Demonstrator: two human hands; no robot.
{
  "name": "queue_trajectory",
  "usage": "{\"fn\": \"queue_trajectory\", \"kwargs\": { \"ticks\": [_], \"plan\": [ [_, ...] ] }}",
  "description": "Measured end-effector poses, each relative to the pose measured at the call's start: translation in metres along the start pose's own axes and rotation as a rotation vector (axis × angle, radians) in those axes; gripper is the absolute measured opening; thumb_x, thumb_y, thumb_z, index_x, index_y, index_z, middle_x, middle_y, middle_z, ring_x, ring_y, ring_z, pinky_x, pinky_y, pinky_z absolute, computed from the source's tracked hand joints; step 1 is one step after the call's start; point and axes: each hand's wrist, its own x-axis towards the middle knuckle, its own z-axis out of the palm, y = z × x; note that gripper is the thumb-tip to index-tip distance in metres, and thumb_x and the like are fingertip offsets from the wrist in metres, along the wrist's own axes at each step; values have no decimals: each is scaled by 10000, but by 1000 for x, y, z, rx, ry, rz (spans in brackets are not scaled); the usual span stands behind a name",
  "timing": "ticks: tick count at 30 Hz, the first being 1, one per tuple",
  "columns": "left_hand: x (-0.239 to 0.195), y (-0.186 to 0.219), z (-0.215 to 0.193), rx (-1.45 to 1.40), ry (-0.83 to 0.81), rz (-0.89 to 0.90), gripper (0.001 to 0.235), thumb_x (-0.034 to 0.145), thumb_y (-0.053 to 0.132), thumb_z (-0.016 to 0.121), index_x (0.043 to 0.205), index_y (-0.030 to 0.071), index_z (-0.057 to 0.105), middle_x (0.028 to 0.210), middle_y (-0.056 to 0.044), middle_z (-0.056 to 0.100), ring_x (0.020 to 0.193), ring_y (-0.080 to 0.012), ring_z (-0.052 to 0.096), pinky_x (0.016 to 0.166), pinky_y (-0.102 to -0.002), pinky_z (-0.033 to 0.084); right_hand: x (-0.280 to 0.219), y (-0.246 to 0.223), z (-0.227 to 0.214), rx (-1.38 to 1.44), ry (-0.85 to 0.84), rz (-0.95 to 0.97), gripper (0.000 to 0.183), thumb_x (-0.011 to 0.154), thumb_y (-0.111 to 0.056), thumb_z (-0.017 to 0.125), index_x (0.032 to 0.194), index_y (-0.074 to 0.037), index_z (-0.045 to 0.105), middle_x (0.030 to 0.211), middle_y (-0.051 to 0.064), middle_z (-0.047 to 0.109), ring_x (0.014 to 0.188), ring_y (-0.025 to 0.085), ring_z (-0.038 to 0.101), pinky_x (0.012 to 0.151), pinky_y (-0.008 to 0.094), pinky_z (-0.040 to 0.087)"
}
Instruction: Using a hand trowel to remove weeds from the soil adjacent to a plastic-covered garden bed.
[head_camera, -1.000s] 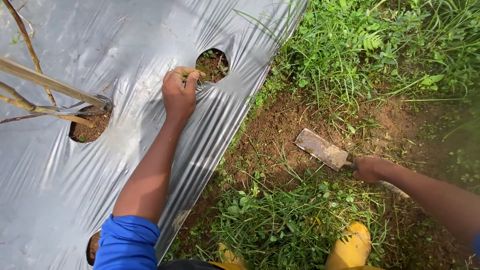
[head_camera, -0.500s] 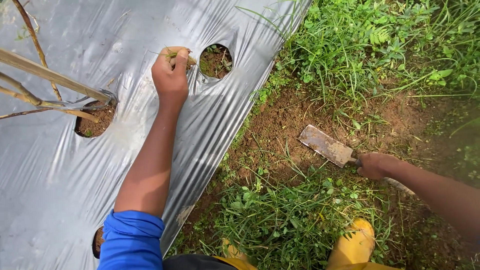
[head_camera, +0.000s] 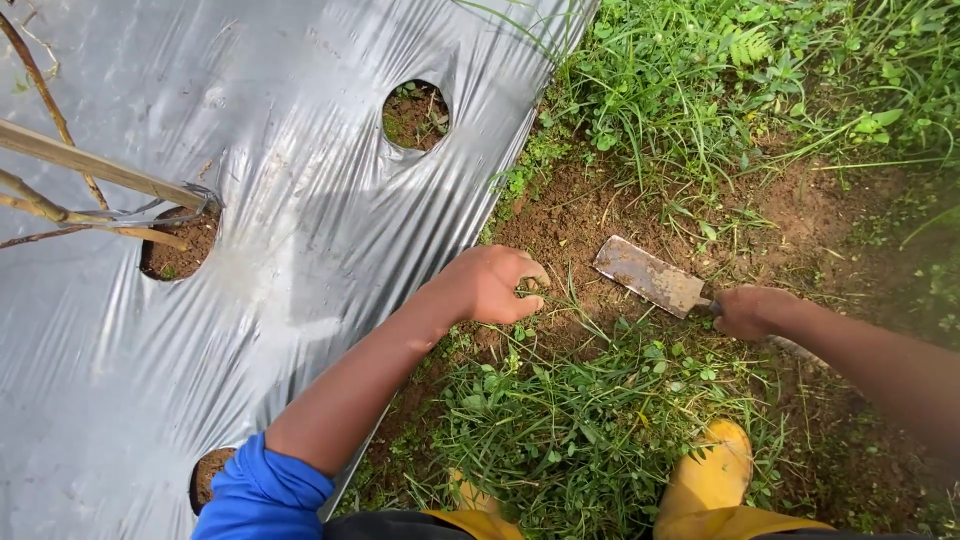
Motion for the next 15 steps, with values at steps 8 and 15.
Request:
{"fn": "queue_trajectory", "kwargs": {
  "ticks": [8,15],
  "plan": [
    [46,-101,1,159,1011,110,279,971,340,633,1149,160,749,930,-53,733,759,-215,663,616,-375,513,-6,-1,-1,35,-14,-9,244,1056,-285,479,1200,-146,619,899,-2,696,741,100,636,700,236,590],
    [56,-171,-25,212,1235,-326,283,962,308,705,1190,145,744,1081,-52,649,1049,-298,551,911,-470,388,-4,-1,0,-10,-16,-21,269,1061,-276,485,1249,-136,617,887,-11,695,716,79,618,664,197,578]
  ]
}}
